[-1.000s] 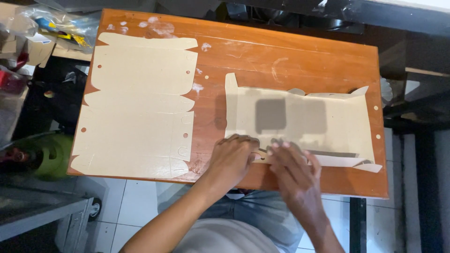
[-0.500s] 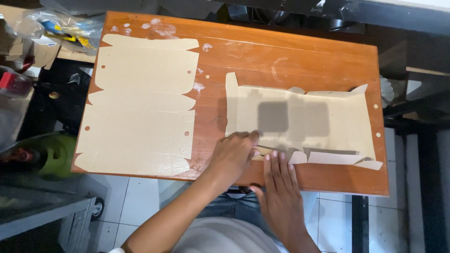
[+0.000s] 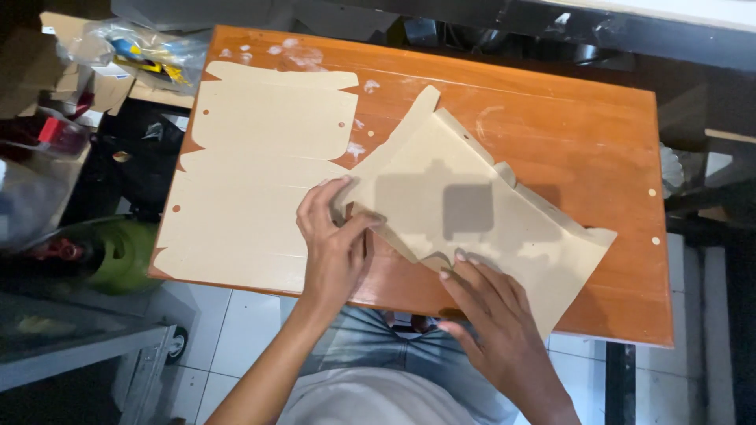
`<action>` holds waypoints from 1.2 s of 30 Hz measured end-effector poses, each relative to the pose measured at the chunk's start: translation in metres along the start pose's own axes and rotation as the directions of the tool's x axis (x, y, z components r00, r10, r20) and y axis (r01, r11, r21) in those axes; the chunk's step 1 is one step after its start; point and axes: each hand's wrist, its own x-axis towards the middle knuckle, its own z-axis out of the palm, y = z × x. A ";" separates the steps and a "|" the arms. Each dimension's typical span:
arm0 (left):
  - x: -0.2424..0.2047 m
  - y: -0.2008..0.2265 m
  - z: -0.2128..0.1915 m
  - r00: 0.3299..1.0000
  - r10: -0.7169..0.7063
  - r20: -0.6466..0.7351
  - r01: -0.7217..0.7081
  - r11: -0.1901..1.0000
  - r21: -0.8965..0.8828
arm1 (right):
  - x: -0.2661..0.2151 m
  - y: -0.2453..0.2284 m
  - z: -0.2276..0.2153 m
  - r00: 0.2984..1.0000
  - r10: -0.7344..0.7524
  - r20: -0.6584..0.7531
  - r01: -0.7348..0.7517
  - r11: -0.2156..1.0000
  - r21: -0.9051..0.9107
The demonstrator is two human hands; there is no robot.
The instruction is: The person folds a flat cardboard box blank on a wooden table, creasing the scored lines and tucking the side flaps to form a three-dimensional box. The person handles the cardboard by hand, aligning edges and securing the bottom flaps to complete the assembly.
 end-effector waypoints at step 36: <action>0.075 0.041 -0.005 0.648 0.104 0.754 0.465 0.731 -0.501 | 0.052 0.037 -0.081 0.954 0.228 -0.196 -0.184 0.958 0.218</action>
